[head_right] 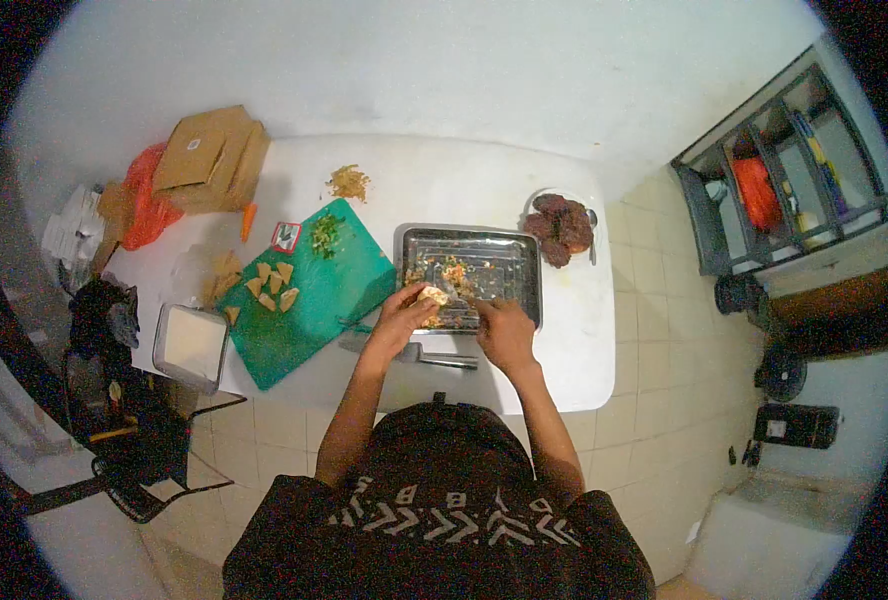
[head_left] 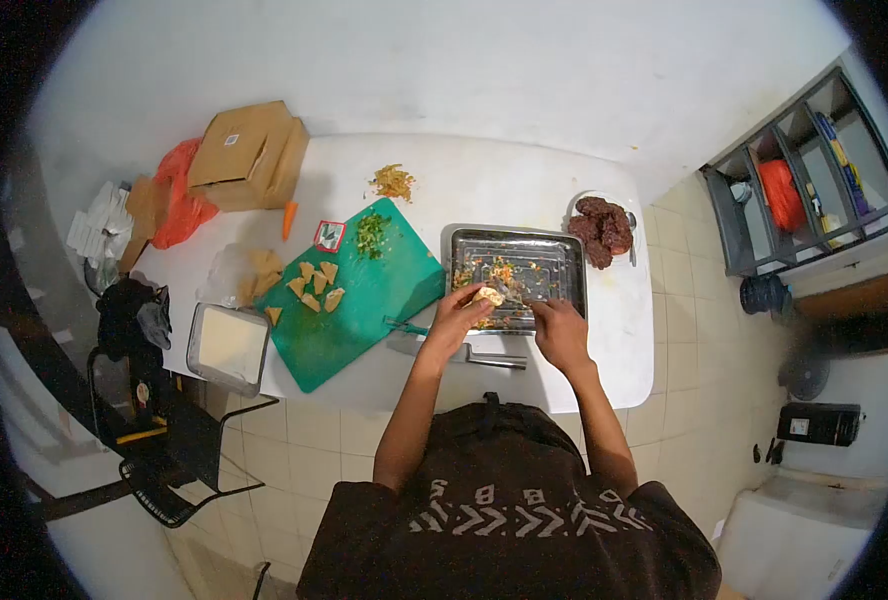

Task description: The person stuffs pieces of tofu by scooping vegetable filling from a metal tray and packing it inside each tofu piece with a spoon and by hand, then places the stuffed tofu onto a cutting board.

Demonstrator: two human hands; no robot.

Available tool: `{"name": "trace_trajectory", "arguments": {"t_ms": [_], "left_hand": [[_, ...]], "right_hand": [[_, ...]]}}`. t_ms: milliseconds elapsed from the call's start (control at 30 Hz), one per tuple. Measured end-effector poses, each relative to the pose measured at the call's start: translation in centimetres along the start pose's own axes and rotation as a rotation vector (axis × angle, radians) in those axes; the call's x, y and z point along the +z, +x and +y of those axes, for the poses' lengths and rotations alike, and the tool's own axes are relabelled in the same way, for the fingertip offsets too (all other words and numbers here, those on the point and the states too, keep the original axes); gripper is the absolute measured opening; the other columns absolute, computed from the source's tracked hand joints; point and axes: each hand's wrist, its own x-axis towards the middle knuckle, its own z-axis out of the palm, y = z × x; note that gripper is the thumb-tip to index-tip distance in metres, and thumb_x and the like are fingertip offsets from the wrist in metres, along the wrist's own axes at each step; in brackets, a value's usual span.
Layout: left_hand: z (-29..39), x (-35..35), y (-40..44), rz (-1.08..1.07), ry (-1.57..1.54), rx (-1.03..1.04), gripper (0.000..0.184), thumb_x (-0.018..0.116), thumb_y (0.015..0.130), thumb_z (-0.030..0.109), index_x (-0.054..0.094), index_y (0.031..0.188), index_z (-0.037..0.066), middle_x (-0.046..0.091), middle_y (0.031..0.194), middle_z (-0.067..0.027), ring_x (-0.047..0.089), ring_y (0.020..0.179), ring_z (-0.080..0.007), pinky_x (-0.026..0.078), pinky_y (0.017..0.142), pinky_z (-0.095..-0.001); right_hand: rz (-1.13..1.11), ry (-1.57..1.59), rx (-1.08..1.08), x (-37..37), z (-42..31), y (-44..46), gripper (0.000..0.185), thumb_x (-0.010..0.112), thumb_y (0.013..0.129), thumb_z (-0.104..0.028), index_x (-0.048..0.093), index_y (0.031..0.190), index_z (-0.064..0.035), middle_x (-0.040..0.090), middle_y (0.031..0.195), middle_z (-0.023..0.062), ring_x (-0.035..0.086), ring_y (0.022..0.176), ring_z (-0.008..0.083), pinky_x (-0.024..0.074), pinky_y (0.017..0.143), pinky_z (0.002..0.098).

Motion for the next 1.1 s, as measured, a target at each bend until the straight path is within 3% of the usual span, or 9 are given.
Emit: {"name": "trace_trajectory", "arguments": {"t_ms": [100,200,433,533,667,833,900,1000,1100], "left_hand": [[1.1,-0.3,-1.0,0.033,0.031,0.037,0.041,0.069,0.092,0.009,0.055,0.128,-0.004,0.062,0.11,-0.0092,0.065,0.098,-0.0172,0.057,0.086,-0.0288],[1.7,-2.7,-1.4,0.038,0.382,0.124,0.035,0.068,0.094,0.014,0.059,0.126,0.001,0.064,0.1,-0.0038,0.062,0.091,-0.0099,0.051,0.074,-0.0255],[3.0,-6.6,-2.8,0.197,0.476,0.248,0.032,0.069,0.091,0.006,0.061,0.122,0.002,0.065,0.104,-0.002,0.06,0.096,-0.0102,0.049,0.083,-0.0257],[3.2,-9.2,-3.6,0.218,0.488,0.279,0.029,0.069,0.09,0.004,0.063,0.119,0.002,0.066,0.105,-0.0027,0.061,0.096,-0.0111,0.05,0.083,-0.0273],[2.8,-13.3,-5.4,0.348,0.466,0.285,0.027,0.07,0.089,0.005,0.065,0.115,0.004,0.068,0.106,-0.0042,0.063,0.097,-0.0128,0.051,0.082,-0.0291],[5.8,-17.7,-9.1,0.575,0.824,0.412,0.027,0.072,0.086,0.009,0.067,0.112,0.006,0.071,0.105,-0.0071,0.066,0.094,-0.0173,0.053,0.082,-0.0327],[6.9,-19.0,-10.4,0.691,0.975,0.371,0.026,0.073,0.085,0.009,0.068,0.11,0.006,0.071,0.102,-0.0075,0.067,0.093,-0.0186,0.053,0.082,-0.0342],[8.1,-22.5,-11.5,0.777,1.117,0.388,0.026,0.074,0.082,0.008,0.069,0.108,0.006,0.071,0.1,-0.0084,0.067,0.091,-0.0203,0.053,0.082,-0.0345],[9.4,-24.0,-11.5,0.875,1.159,0.399,0.027,0.076,0.08,0.007,0.07,0.107,0.006,0.072,0.098,-0.0087,0.067,0.09,-0.0211,0.053,0.082,-0.0344]], "right_hand": [[0.001,0.084,0.058,2.1,1.1,-0.3,0.032,0.061,0.083,-0.01,0.069,0.114,-0.014,0.067,0.096,0.0139,0.063,0.092,0.0357,0.0523,0.076,0.0475],[-0.021,0.164,0.144,3.2,1.0,-1.3,0.026,0.059,0.088,-0.014,0.069,0.112,-0.0123,0.068,0.101,0.0156,0.064,0.095,0.0369,0.0517,0.079,0.0479],[-0.097,0.262,0.204,5.9,1.7,-2.9,0.025,0.058,0.093,-0.018,0.069,0.114,-0.0096,0.069,0.107,0.0168,0.065,0.099,0.0378,0.0512,0.085,0.0463],[-0.172,0.277,0.31,4.4,0.4,-2.3,0.028,0.058,0.096,-0.016,0.068,0.116,-0.0002,0.07,0.107,0.0223,0.069,0.096,0.0356,0.0525,0.082,0.0405],[-0.109,0.358,0.312,7.5,2.8,-3.1,0.027,0.054,0.098,-0.019,0.069,0.119,-0.0122,0.07,0.102,0.0205,0.067,0.091,0.0378,0.0522,0.08,0.0444],[-0.171,0.388,0.263,7.0,1.4,-2.7,0.029,0.053,0.098,-0.018,0.068,0.122,-0.0172,0.07,0.099,0.0208,0.067,0.086,0.0373,0.052,0.076,0.0445],[-0.135,0.356,0.18,7.3,1.5,-2.9,0.03,0.054,0.098,-0.015,0.066,0.125,-0.0107,0.069,0.088,0.0214,0.066,0.077,0.0282,0.0501,0.072,0.0363],[-0.303,0.339,0.3,4.6,-0.7,-2.2,0.029,0.054,0.099,-0.017,0.067,0.123,-0.0081,0.068,0.087,0.0228,0.066,0.077,0.0326,0.0501,0.073,0.0379],[-0.162,0.289,0.183,7.6,2.3,-3.1,0.029,0.053,0.098,-0.017,0.067,0.121,-0.0053,0.068,0.088,0.0242,0.066,0.08,0.0369,0.0501,0.074,0.0396]]}}
